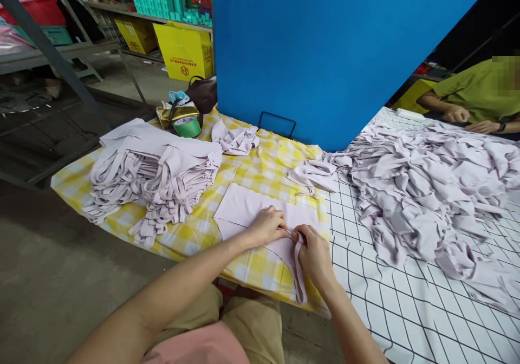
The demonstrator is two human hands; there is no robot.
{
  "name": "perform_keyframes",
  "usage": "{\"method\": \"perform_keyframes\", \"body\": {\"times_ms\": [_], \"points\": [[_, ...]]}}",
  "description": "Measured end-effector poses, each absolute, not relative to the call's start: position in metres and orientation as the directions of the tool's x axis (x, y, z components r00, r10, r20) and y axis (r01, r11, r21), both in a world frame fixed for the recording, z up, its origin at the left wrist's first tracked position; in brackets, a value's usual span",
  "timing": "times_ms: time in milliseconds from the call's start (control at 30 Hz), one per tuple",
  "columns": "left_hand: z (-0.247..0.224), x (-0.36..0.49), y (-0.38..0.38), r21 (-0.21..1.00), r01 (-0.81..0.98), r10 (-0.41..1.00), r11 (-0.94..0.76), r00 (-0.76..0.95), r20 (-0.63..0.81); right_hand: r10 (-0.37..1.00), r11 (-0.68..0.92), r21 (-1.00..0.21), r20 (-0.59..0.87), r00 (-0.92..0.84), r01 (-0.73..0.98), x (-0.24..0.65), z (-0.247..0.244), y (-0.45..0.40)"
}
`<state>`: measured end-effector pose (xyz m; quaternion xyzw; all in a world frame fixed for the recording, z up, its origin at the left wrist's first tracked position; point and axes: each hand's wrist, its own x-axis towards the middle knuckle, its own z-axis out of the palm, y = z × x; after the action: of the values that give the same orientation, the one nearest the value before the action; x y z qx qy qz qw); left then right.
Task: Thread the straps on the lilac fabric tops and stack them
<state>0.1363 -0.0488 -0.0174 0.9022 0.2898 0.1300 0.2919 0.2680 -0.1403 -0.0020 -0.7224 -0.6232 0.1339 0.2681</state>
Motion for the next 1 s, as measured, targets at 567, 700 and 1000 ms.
{"method": "perform_keyframes", "body": {"times_ms": [567, 700, 1000], "points": [[-0.023, 0.14, -0.051, 0.593, 0.452, 0.62, -0.667, 0.777, 0.105, 0.913, -0.125, -0.749, 0.17, 0.37, 0.651, 0.247, -0.003, -0.143], [-0.018, 0.131, -0.054, 0.589, 0.424, 0.582, -0.688, 0.807, 0.099, 0.867, -0.329, -0.941, -0.268, 0.42, 0.081, 0.245, 0.009, -0.168], [-0.015, 0.093, -0.068, 0.436, 0.298, 0.37, -0.849, 0.925, 0.09, 0.792, -0.392, -0.918, -0.307, 0.527, 0.055, 0.244, 0.004, -0.269]]}}
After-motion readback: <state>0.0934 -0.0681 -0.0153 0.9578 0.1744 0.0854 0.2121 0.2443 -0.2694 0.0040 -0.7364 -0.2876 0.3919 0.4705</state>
